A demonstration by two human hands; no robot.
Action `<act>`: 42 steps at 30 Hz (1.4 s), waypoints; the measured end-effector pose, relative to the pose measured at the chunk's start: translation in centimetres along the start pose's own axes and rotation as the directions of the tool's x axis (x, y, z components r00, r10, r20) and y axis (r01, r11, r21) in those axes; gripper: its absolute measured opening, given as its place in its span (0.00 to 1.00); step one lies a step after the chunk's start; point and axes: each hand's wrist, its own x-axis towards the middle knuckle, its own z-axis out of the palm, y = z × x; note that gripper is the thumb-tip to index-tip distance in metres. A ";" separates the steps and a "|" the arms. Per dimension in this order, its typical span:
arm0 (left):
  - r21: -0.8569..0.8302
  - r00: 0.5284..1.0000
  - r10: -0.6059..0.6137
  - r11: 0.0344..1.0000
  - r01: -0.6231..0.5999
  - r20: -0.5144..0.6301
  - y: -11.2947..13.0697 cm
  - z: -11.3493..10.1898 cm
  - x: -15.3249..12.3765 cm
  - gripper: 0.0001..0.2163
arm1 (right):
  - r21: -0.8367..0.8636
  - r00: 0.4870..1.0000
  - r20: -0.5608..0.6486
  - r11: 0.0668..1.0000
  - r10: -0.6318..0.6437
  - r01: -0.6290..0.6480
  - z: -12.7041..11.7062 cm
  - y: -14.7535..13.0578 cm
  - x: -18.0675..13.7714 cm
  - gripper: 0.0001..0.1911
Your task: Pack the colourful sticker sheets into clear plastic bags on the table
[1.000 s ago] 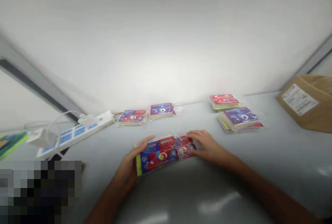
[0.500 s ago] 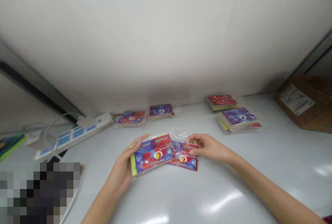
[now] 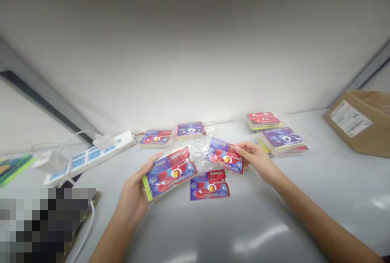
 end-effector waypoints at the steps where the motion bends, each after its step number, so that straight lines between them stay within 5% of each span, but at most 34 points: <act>1: 0.005 1.000 -0.004 1.000 0.004 -0.001 0.0 0.1 0.0 0.16 | 0.031 0.998 -0.070 0.999 -0.012 0.014 -0.3 -0.2 0.1 0.17; 5: -0.002 0.998 -0.061 0.998 0.061 0.013 -0.2 0.2 -0.2 0.17 | 0.114 0.980 -0.191 0.990 -0.058 0.081 -0.9 -1.1 -0.1 0.18; 11: 0.042 0.996 -0.076 0.996 0.075 0.036 -0.7 0.4 -0.2 0.19 | 0.006 0.996 -0.052 0.998 -0.067 0.067 0.2 -1.4 -0.7 0.16; 17: 0.040 0.986 -0.145 0.989 0.142 0.086 -1.1 0.5 -0.2 0.18 | 0.108 0.988 0.151 0.994 0.010 -0.026 1.3 -1.2 -1.2 0.16; 42: 0.073 0.958 -0.246 0.969 0.238 0.150 -1.6 0.5 -0.6 0.18 | 0.387 0.924 0.330 0.865 0.193 -0.318 1.0 -1.8 -1.6 0.16</act>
